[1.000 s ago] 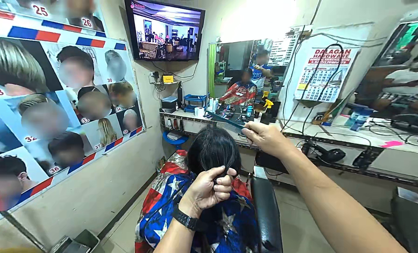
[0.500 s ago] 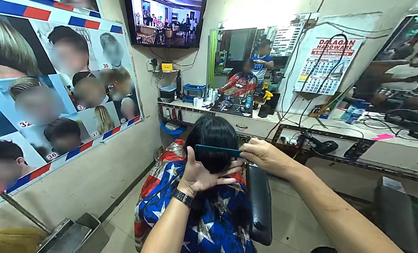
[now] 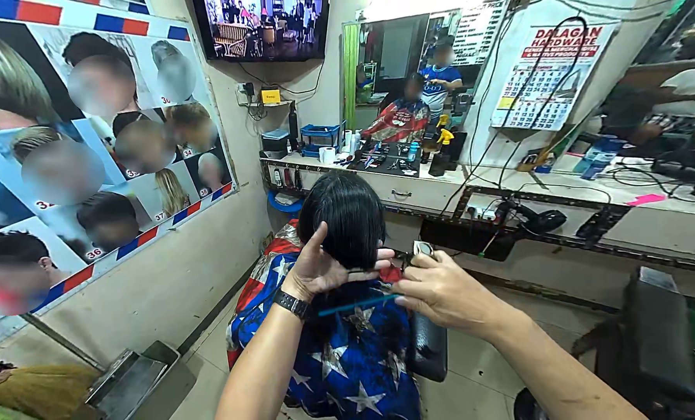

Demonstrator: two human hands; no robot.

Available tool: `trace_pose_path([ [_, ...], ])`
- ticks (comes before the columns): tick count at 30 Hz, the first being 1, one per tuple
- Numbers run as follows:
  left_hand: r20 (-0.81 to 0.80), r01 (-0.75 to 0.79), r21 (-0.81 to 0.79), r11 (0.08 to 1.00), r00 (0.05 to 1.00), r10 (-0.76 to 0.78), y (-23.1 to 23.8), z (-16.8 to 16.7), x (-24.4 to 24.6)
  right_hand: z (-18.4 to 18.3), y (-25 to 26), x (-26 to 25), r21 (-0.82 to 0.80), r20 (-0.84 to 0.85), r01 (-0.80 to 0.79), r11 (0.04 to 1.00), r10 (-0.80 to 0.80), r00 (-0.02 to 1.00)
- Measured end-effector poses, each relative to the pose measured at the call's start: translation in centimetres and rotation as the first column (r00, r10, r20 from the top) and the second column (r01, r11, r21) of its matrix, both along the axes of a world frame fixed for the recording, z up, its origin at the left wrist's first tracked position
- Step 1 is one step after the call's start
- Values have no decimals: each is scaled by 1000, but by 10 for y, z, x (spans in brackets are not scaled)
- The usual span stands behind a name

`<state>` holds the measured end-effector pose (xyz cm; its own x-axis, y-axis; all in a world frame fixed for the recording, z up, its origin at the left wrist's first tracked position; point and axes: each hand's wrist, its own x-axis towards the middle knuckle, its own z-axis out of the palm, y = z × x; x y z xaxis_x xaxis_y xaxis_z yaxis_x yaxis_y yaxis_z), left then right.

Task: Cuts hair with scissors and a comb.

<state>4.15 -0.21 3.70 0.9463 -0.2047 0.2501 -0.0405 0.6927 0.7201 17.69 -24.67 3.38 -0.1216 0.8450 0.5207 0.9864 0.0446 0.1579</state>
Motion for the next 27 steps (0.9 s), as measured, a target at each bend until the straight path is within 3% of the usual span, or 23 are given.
trace_pose_path([
  [3, -75, -20, 75, 997, 997, 25, -5, 14, -7, -18, -12, 10, -51, -99, 72, 996, -77, 992],
  [6, -203, -118, 189, 975, 967, 156, -20, 30, -11, -23, -9, 20, -17, -208, 123, 992, -124, 970],
  [11, -319, -215, 184, 959, 910, 265, -41, 42, -14, -9, 22, 22, 77, -298, 103, 992, -75, 952],
  [17, -303, -235, 193, 953, 909, 285, -50, 37, -23, 13, 46, 35, 146, -346, 112, 983, -55, 937],
  [21, -268, -260, 301, 918, 900, 343, -53, 31, -25, 17, 49, 38, 223, -343, 111, 968, -28, 939],
  [27, -144, -298, 390, 871, 915, 377, -44, 16, -29, 2, 45, 31, 437, -161, 87, 895, -17, 987],
])
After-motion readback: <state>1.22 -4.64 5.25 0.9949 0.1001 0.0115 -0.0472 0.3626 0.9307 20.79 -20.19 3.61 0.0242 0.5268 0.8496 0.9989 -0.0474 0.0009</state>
